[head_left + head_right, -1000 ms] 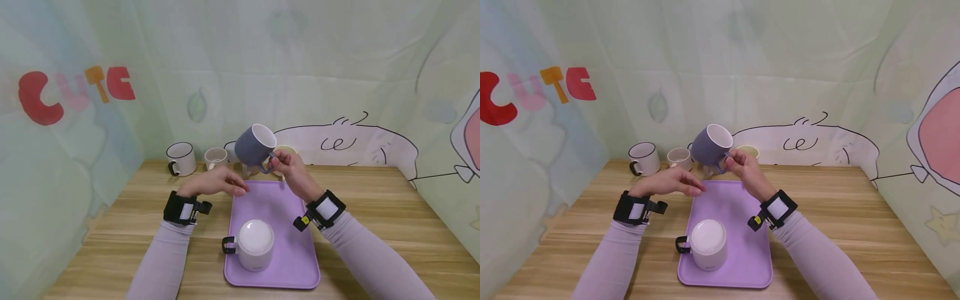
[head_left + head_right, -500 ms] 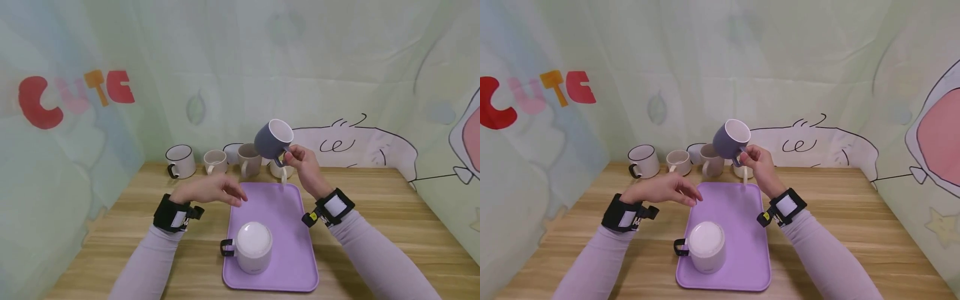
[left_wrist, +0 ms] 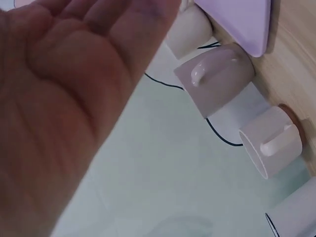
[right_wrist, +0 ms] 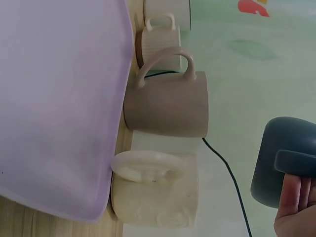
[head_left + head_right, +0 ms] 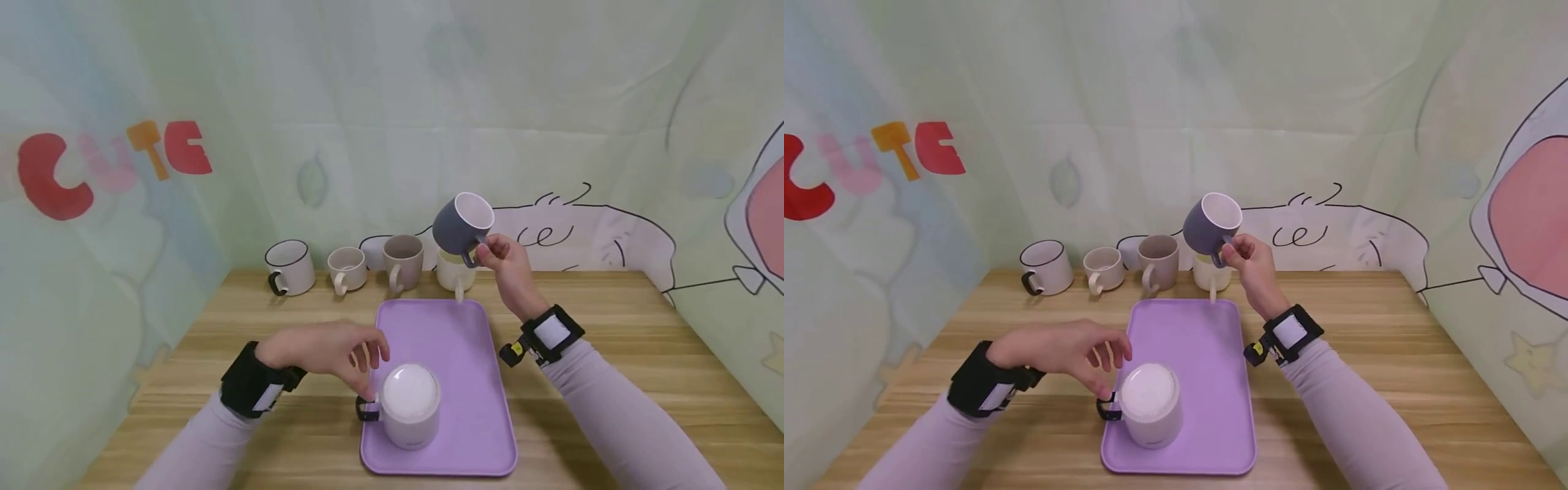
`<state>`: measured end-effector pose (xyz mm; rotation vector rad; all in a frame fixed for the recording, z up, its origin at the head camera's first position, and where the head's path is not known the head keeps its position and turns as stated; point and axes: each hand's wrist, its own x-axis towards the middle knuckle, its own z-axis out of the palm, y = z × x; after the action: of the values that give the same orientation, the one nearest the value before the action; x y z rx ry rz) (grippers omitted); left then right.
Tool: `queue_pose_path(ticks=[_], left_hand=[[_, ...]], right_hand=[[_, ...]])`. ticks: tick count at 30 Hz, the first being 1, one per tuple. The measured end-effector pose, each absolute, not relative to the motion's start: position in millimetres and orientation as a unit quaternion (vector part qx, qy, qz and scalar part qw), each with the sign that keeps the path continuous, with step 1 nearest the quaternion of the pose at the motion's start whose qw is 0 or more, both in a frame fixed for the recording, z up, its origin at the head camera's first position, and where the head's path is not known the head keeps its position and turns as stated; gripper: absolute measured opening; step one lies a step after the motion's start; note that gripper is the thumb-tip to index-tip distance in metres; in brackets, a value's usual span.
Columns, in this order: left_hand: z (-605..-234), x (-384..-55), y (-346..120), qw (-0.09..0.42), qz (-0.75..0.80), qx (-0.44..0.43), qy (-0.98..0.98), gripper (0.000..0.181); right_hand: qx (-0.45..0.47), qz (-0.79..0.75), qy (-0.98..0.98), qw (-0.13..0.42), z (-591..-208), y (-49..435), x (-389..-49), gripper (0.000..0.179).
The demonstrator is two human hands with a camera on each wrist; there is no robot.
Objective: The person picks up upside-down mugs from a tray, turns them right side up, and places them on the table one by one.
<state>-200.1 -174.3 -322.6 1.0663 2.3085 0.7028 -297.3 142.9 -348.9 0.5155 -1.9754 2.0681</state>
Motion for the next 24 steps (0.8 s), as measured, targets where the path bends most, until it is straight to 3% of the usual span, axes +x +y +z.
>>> queue_pose_path(ticks=[8, 17, 24], left_hand=[[-330, -184, -174, 0.253, 0.214, 0.369, 0.868, 0.047], [-341, -183, -171, 0.195, 0.197, 0.391, 0.878, 0.027], [-342, -179, -167, 0.205, 0.207, 0.405, 0.867, 0.01]], right_hand=[[0.151, 0.708, -0.67, 0.166, -351, 154, -302, 0.015], [0.127, 0.71, -0.67, 0.173, -355, 167, -303, 0.019], [0.093, 0.71, -0.672, 0.19, -357, 177, -303, 0.018]])
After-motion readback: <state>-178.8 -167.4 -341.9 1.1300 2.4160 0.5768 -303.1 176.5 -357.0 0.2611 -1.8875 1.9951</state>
